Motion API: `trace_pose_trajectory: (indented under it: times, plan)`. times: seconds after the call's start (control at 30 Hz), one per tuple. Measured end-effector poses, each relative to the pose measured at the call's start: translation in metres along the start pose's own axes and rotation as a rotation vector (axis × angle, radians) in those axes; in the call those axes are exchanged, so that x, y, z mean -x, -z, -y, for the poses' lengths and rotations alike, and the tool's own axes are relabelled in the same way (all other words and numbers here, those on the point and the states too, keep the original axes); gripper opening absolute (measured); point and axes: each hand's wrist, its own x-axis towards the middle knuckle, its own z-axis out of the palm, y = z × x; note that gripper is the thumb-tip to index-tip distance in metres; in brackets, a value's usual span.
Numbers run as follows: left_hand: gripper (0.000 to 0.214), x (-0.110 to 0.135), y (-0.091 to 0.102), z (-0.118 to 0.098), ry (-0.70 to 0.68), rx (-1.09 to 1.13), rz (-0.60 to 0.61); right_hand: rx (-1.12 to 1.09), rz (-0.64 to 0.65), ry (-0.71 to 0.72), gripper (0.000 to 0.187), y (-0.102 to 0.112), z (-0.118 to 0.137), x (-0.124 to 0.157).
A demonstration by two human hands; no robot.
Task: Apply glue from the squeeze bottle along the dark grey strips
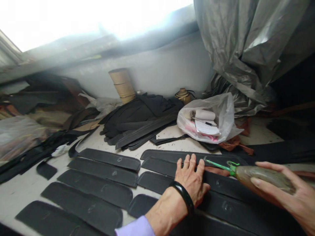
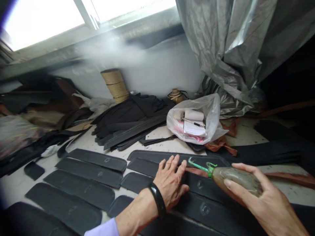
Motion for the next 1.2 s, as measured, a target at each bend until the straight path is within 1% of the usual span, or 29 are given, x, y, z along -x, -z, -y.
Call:
trace_pose_trajectory:
  times: [0.07,0.1,0.13,0.23,0.3,0.33,0.43,0.57,0.67,0.83,1.0,1.13,1.2]
  plan:
    - [0.064,0.007,0.010,0.015,0.046,-0.023,-0.010,-0.024,0.024,-0.079,0.056,0.000,0.006,0.004]
    - [0.062,0.011,0.013,0.026,0.083,-0.038,-0.014,-0.027,0.038,-0.117,0.059,-0.001,0.012,0.006]
    - [0.060,0.015,0.016,0.038,0.127,-0.053,-0.013,-0.021,0.038,-0.126,0.062,-0.002,0.020,0.007]
    - [0.055,0.027,0.018,0.075,0.225,-0.086,0.007,-0.005,0.071,-0.125,0.066,-0.010,0.047,0.012]
    - [0.053,0.034,0.015,0.091,0.242,-0.095,0.023,0.002,0.097,-0.076,0.064,-0.020,0.061,0.013]
    - [0.053,0.038,0.014,0.096,0.242,-0.097,0.028,0.010,0.107,-0.035,0.062,-0.027,0.066,0.013]
    - [0.054,0.046,0.012,0.099,0.231,-0.096,0.034,0.049,0.134,0.090,0.057,-0.050,0.072,0.012]
    - [0.054,0.051,0.012,0.099,0.216,-0.085,0.043,0.142,0.174,0.211,0.050,-0.079,0.076,0.008]
    - [0.055,0.053,0.011,0.102,0.205,-0.081,0.043,0.175,0.177,0.248,0.047,-0.096,0.081,0.006]
    - [0.058,0.055,0.005,0.104,0.202,-0.075,0.053,0.196,0.190,0.295,0.047,-0.118,0.092,0.005]
    - [0.058,0.056,0.004,0.104,0.194,-0.072,0.049,0.237,0.191,0.347,0.044,-0.131,0.096,0.009]
    - [0.058,0.056,0.006,0.104,0.192,-0.071,0.050,0.263,0.225,0.385,0.039,-0.127,0.097,0.013]
    - [0.058,0.055,0.007,0.104,0.192,-0.071,0.051,0.271,0.217,0.384,0.039,-0.125,0.098,0.012]
